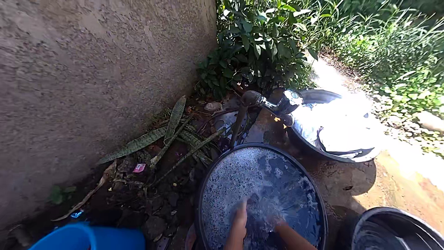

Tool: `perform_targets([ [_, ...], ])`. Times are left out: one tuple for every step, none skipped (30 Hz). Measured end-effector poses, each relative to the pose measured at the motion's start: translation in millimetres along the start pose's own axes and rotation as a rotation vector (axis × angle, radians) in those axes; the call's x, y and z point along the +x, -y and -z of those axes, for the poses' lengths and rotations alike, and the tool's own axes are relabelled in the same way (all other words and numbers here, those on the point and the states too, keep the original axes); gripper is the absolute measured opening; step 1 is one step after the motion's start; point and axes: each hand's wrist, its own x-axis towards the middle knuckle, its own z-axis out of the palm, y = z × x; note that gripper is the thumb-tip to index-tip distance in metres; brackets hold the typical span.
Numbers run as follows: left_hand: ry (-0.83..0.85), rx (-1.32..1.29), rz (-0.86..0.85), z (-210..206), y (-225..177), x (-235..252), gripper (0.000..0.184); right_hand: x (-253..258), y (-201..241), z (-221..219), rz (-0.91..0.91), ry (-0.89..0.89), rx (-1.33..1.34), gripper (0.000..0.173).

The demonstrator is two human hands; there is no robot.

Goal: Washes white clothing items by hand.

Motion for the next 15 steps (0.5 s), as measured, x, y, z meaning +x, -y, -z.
perform_targets([
  [0.045, -0.101, 0.014, 2, -2, -3, 0.072, -9, 8, 12, 0.033, 0.032, -0.099, 0.053],
  [0.098, -0.156, 0.019, 1, -2, -8, 0.076, -20, 17, 27, 0.075, 0.032, -0.133, 0.051],
  [0.150, -0.187, 0.017, -2, -1, -13, 0.077, -31, 23, 41, 0.111, -0.024, -0.059, 0.048],
  [0.189, -0.215, 0.014, -8, 2, -17, 0.075, -48, 30, 56, 0.142, -0.117, 0.125, 0.044],
  [0.198, -0.233, 0.023, -15, 6, -21, 0.072, -74, 38, 73, 0.183, -0.178, 0.374, 0.041],
  [0.193, -0.236, 0.018, -23, 9, -27, 0.065, -109, 46, 91, 0.241, -0.204, 0.600, 0.038],
  [0.201, -0.226, 0.003, -28, 13, -32, 0.061, -146, 53, 106, 0.319, -0.219, 0.797, 0.035],
  [0.208, -0.224, -0.003, -33, 18, -35, 0.061, -181, 55, 117, 0.419, -0.253, 0.949, 0.032],
  [0.230, -0.252, 0.011, -38, 25, -31, 0.064, -208, 52, 124, 0.536, -0.295, 1.068, 0.030],
  [0.268, -0.318, 0.033, -42, 28, -30, 0.069, -228, 45, 128, 0.652, -0.345, 1.171, 0.030],
  [0.321, -0.412, 0.035, -45, 27, -32, 0.072, -239, 36, 129, 0.743, -0.404, 1.257, 0.031],
  [0.365, -0.515, 0.022, -48, 21, -37, 0.074, -241, 26, 128, 0.783, -0.488, 1.327, 0.033],
  [0.394, -0.596, -0.007, -48, 11, -44, 0.074, -236, 18, 125, 0.746, -0.597, 1.385, 0.036],
  [0.400, -0.647, -0.060, -47, 1, -52, 0.067, -223, 10, 119, 0.621, -0.716, 1.419, 0.038],
  [0.364, -0.680, -0.132, -48, -9, -59, 0.055, -204, 4, 110, 0.432, -0.781, 1.425, 0.037],
])
